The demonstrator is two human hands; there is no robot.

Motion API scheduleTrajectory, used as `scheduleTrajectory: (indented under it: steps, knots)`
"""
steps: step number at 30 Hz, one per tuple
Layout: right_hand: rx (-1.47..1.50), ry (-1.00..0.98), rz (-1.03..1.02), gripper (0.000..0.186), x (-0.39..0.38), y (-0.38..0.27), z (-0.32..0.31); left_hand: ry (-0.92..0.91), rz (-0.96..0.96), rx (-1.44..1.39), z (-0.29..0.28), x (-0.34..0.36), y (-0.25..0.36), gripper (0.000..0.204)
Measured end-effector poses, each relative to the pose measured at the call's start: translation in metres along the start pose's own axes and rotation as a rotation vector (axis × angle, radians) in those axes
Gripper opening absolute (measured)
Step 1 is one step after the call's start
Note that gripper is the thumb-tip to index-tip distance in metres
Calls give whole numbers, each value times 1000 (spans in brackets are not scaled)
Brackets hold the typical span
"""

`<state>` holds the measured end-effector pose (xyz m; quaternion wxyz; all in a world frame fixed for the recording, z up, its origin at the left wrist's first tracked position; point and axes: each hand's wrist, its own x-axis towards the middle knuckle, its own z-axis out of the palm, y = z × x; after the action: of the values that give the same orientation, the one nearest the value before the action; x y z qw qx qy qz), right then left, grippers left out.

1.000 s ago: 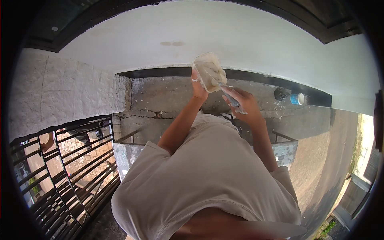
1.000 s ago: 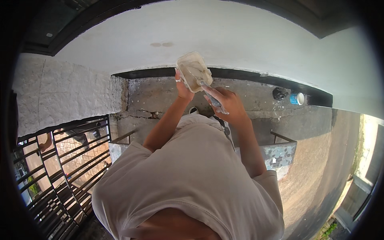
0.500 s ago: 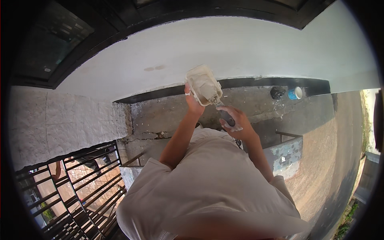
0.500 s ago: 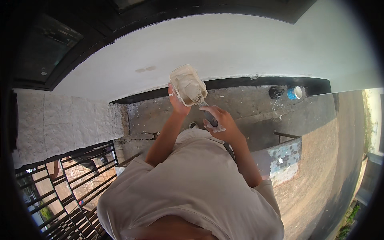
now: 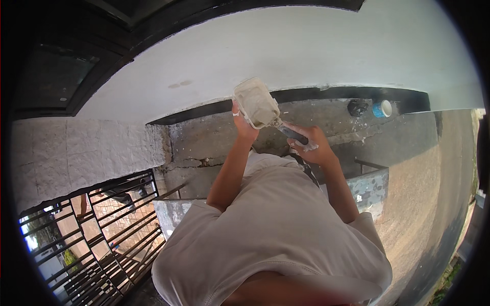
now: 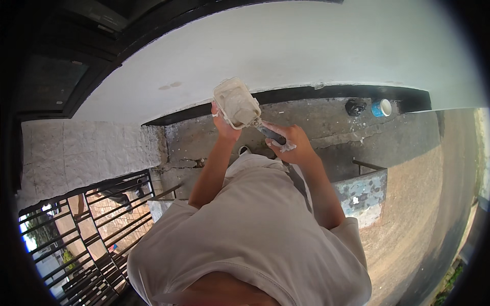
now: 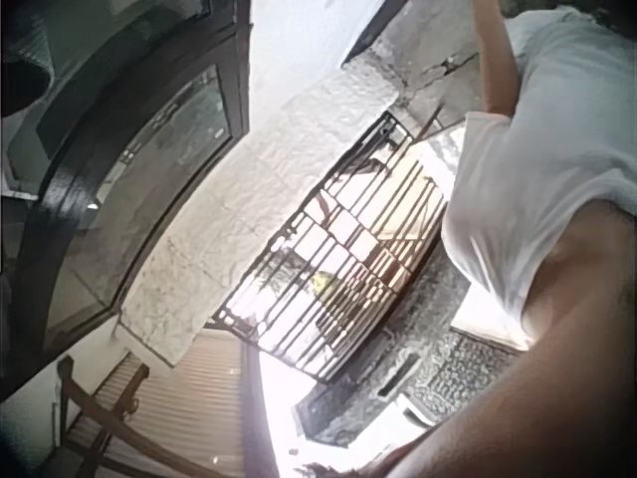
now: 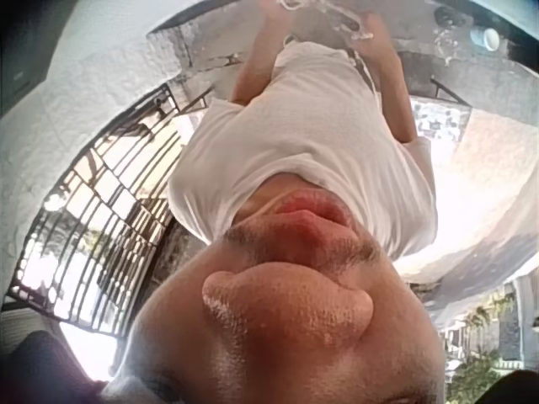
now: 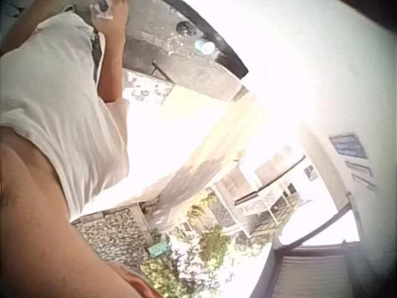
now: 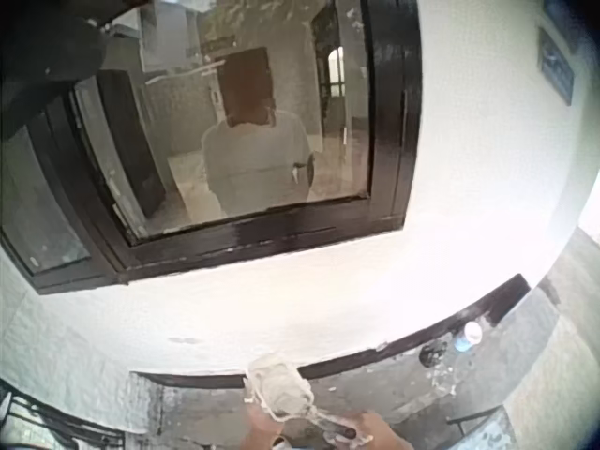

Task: The person applies wall filler from a putty container to a wall using a putty knife.

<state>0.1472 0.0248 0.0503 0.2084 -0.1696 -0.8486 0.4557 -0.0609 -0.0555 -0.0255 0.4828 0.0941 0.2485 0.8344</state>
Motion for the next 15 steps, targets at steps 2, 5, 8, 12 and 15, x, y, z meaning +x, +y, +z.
scheduleTrajectory:
  steps: [2,5,8,12,15]
  knots:
    - [44,33,6,55,10,13,-3,93,33,30,10,2,-14,69]
    - [54,-21,27,51,7,10,-15,180,75,31,20,-3,-28,69]
    - [56,-84,-116,49,-1,20,-33,137,111,31,18,-13,-29,69]
    - [46,-235,67,46,6,28,-57,326,201,104,26,-28,-55,72]
    - [173,-134,-78,46,4,32,-45,406,260,98,31,-39,-61,75]
